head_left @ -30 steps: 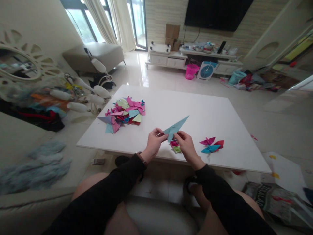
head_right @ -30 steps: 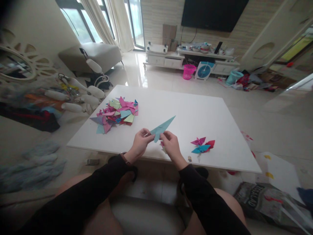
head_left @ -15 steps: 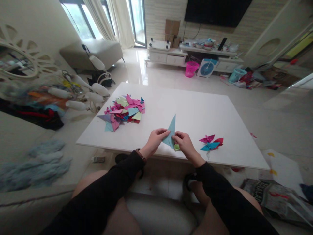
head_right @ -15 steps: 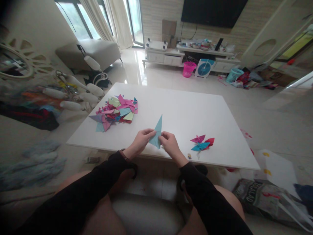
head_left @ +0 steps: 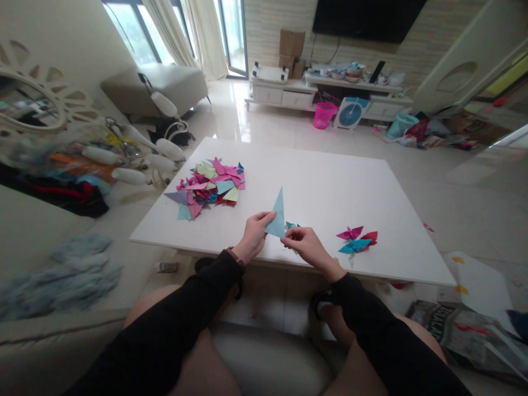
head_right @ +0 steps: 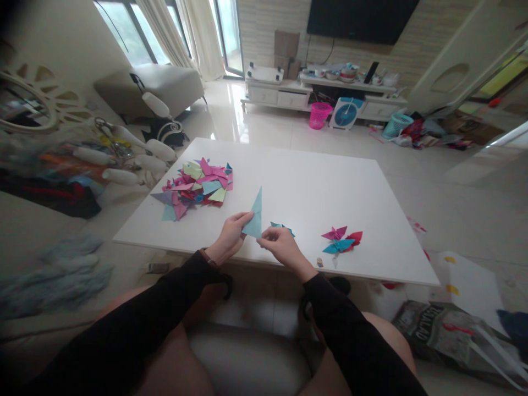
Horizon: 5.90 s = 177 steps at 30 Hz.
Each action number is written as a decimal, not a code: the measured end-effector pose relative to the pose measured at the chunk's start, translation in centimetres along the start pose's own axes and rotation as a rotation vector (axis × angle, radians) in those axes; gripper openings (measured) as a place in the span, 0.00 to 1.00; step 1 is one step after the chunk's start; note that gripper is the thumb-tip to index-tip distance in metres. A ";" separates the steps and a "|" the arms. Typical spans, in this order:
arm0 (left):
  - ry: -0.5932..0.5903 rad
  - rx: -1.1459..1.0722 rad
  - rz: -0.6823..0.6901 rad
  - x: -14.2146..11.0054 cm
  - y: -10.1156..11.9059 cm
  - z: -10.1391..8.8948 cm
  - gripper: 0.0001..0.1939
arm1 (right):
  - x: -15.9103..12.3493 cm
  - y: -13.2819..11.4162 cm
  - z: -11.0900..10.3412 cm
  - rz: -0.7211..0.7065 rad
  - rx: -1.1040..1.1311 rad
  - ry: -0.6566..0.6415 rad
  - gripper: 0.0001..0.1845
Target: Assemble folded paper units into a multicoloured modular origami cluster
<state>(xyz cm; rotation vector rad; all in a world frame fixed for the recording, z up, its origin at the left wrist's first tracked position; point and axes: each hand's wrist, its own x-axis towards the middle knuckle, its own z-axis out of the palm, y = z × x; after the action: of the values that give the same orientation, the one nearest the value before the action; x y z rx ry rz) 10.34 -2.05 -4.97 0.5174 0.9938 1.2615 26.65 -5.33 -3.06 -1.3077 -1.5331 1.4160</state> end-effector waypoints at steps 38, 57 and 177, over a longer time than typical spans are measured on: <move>0.071 -0.130 -0.043 0.0 0.3 -0.2 0.13 | 0.4 0.6 0.2 -0.108 -0.095 -0.024 0.11; 0.046 -0.149 -0.024 0.0 0.6 -0.2 0.15 | 0.3 0.3 0.3 -0.062 0.030 0.068 0.16; -0.244 0.114 0.028 -1.3 -0.7 0.7 0.22 | 0.2 0.4 -0.1 -0.144 -0.007 0.291 0.19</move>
<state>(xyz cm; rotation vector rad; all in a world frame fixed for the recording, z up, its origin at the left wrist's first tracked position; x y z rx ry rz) 11.29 -3.39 -4.78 0.7576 0.8580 1.1397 26.73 -5.14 -3.44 -1.3141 -1.4059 1.0786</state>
